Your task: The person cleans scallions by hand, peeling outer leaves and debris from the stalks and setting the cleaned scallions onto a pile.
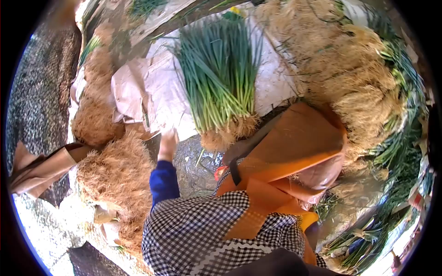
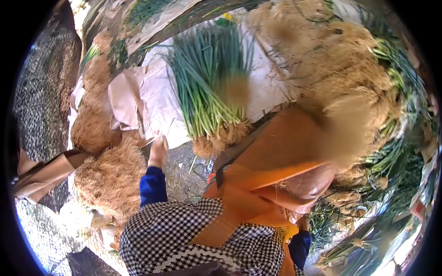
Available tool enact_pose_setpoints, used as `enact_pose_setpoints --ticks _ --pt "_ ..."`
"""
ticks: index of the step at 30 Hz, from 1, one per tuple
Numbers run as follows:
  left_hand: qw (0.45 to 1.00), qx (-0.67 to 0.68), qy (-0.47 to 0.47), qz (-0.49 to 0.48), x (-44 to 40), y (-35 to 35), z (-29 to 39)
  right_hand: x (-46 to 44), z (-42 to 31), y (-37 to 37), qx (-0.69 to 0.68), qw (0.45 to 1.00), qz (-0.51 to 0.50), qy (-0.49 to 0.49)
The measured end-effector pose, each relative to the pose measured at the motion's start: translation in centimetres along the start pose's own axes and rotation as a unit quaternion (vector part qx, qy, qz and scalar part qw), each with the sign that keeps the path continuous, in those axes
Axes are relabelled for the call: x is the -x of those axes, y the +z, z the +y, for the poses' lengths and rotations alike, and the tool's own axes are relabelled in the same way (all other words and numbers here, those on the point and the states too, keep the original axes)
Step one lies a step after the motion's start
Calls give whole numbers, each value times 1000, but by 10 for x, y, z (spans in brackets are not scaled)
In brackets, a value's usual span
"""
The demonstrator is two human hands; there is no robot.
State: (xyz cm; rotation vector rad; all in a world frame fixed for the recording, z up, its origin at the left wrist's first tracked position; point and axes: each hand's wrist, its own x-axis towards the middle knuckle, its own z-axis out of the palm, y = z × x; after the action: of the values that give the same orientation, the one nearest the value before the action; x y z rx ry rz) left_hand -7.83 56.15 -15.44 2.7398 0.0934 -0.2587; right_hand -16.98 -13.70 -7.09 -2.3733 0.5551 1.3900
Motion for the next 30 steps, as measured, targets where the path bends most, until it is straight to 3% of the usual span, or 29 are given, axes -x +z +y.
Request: enact_pose_setpoints --ticks 1,2,3,4,5,7,8,9,10,11,12,13,15,17,18,19,20,21,23,25,26,27,28,29,30 --pt "993 101 -33 -60 37 37 -15 3 13 1 36 999 1 18" --pt "957 128 164 -200 87 81 -34 4 23 1 80 996 6 30" --pt "853 200 326 -355 124 104 -30 2 33 -3 132 990 20 40" --pt "890 91 227 -386 141 127 -29 -13 48 -9 188 980 51 43" --pt "929 -28 116 -349 134 124 5 -16 61 -13 215 971 89 56" --pt "950 -163 30 -266 90 120 66 -36 102 -40 246 938 238 52" --pt "955 -195 8 -225 54 106 92 -47 121 -68 325 878 351 4" --pt "961 -202 -15 -187 19 88 121 -16 92 -109 153 885 438 49" --pt "968 -180 -45 -168 -21 61 157 20 59 -152 -30 842 535 59" --pt "974 -157 -74 -147 -60 32 194 45 37 -189 -164 825 536 73" --pt "997 -16 -7 -79 -82 7 226 48 26 -209 -216 805 549 58" --pt "994 65 -31 -78 -102 -30 282 46 21 -226 -264 785 559 39" --pt "988 90 123 19 -134 -47 335 -9 29 -242 -326 785 523 64" --pt "952 172 249 48 -151 -54 392 -43 15 -259 -346 784 515 19" --pt "943 272 191 -16 -151 -50 423 -77 13 -265 -297 753 582 75" --pt "924 319 201 -57 -145 -50 454 -100 8 -271 -245 714 642 130" --pt "922 292 244 -71 -139 -48 480 -85 -9 -282 -271 755 573 167" --pt "898 270 344 -49 -140 -33 497 -66 -22 -291 -293 792 497 201" --pt "890 235 382 -84 -111 -41 543 -68 -18 -298 -263 821 466 201" --pt "878 251 382 -139 -98 -30 561 -120 37 -285 -315 767 549 107" --pt "877 250 385 -140 -98 -26 562 -83 41 -280 -340 737 580 68" --pt "862 300 344 -223 -99 -18 565 -67 52 -270 -354 714 602 34" --pt "836 347 299 -303 -100 -10 571 -52 69 -260 -493 676 538 -103" --pt "834 348 298 -309 -100 0 581 -38 82 -244 -613 609 445 -233" --pt "778 437 250 -377 -98 10 594 1 73 -235 -671 590 375 -247"
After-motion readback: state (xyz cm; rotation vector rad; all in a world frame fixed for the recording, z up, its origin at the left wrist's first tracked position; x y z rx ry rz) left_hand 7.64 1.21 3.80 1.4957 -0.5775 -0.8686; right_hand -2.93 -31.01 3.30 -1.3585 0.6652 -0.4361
